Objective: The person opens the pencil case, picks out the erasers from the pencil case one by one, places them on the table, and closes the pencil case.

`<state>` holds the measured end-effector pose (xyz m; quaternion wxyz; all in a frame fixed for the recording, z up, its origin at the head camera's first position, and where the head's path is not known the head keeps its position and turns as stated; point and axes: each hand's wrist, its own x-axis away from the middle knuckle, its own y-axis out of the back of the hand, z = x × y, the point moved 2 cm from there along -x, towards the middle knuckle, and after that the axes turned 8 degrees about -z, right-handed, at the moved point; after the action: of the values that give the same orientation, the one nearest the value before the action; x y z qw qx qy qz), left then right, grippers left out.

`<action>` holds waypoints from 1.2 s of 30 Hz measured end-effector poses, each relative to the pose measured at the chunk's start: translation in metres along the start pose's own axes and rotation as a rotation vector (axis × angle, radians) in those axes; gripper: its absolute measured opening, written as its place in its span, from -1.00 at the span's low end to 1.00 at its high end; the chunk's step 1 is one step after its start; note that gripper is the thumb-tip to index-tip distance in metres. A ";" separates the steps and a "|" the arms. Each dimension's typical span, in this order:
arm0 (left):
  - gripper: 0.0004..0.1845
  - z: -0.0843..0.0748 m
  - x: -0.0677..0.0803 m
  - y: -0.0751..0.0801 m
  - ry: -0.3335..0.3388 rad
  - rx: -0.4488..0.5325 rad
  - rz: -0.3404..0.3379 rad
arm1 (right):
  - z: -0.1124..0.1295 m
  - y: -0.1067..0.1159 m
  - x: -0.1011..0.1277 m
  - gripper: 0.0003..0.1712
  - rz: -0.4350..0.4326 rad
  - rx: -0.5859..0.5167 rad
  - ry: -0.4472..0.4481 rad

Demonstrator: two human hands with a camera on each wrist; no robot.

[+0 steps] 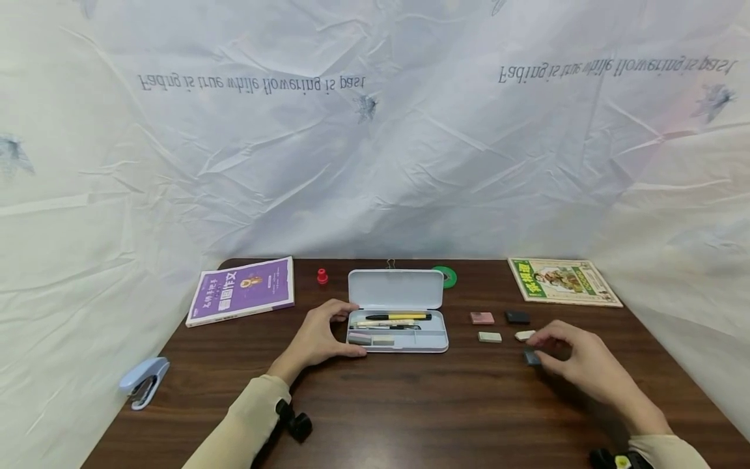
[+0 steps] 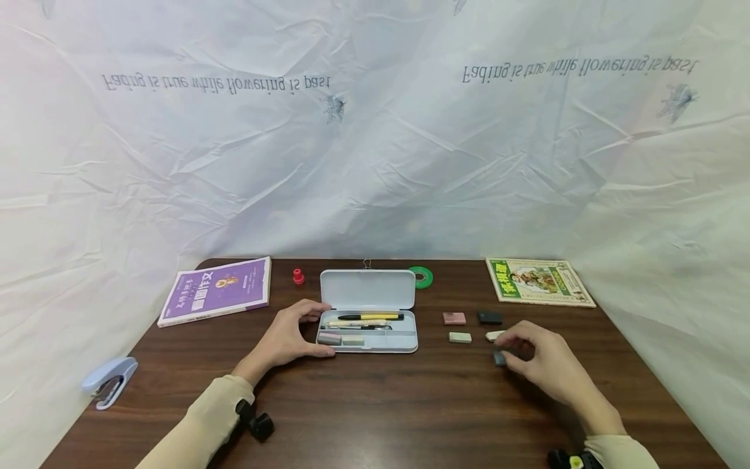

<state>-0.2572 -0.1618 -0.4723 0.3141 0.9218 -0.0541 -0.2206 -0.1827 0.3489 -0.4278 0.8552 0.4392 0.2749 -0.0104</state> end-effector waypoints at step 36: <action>-0.02 -0.002 -0.001 0.000 -0.002 0.002 -0.008 | 0.154 -0.112 -0.132 -0.58 0.094 -0.520 0.196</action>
<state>-0.2570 -0.1604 -0.4709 0.3120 0.9222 -0.0509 -0.2229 -0.2527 0.1338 -0.3772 0.9080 0.2162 0.3291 0.1430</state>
